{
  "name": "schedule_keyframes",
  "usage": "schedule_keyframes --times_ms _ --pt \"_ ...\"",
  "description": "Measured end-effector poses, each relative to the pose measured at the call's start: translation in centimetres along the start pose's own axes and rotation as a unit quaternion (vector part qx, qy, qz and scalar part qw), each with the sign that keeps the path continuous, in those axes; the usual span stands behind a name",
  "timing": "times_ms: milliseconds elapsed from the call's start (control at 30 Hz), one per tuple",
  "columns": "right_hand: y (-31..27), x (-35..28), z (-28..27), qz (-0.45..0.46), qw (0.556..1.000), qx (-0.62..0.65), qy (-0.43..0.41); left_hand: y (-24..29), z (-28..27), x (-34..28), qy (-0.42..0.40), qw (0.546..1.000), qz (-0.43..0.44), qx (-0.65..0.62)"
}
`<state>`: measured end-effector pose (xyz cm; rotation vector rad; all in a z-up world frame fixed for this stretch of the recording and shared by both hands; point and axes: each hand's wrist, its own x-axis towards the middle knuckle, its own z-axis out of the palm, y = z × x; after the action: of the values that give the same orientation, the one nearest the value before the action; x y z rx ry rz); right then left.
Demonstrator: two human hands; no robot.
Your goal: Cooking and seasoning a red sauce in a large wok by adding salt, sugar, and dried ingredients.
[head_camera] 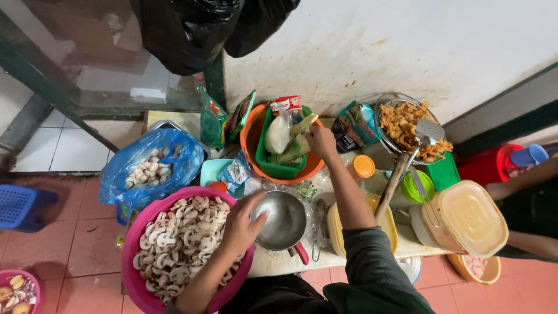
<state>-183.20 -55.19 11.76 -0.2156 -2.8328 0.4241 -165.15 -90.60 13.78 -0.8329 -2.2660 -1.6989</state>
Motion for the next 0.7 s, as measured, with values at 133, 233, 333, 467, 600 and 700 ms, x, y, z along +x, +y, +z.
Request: schedule_keyframes --times_ms 133,233,333,467,600,700 --pt "-1.5 -1.4 1.0 0.004 0.999 0.015 0.050 -5.5 6.1 12.6 -0.004 0.997 0.053 0.046" --pt "-1.6 -3.1 1.7 -0.051 0.991 0.044 0.116 -15.1 12.5 17.6 -0.021 0.985 0.080 0.152" --pt "-3.2 -5.7 -0.9 -0.114 0.971 0.075 0.197 -22.2 15.9 18.9 -0.050 0.987 0.005 0.155" --pt "-5.0 -10.1 -6.0 -0.130 0.946 0.107 0.278 -22.5 14.1 17.9 -0.016 0.985 0.016 0.172" --pt "-3.9 -16.0 -12.4 -0.168 0.921 0.091 0.339 -28.7 14.7 17.5 -0.080 0.967 0.068 0.231" --pt "-4.9 -24.0 -21.0 -0.176 0.914 0.087 0.356 -20.1 13.8 16.7 0.040 0.982 0.046 0.179"
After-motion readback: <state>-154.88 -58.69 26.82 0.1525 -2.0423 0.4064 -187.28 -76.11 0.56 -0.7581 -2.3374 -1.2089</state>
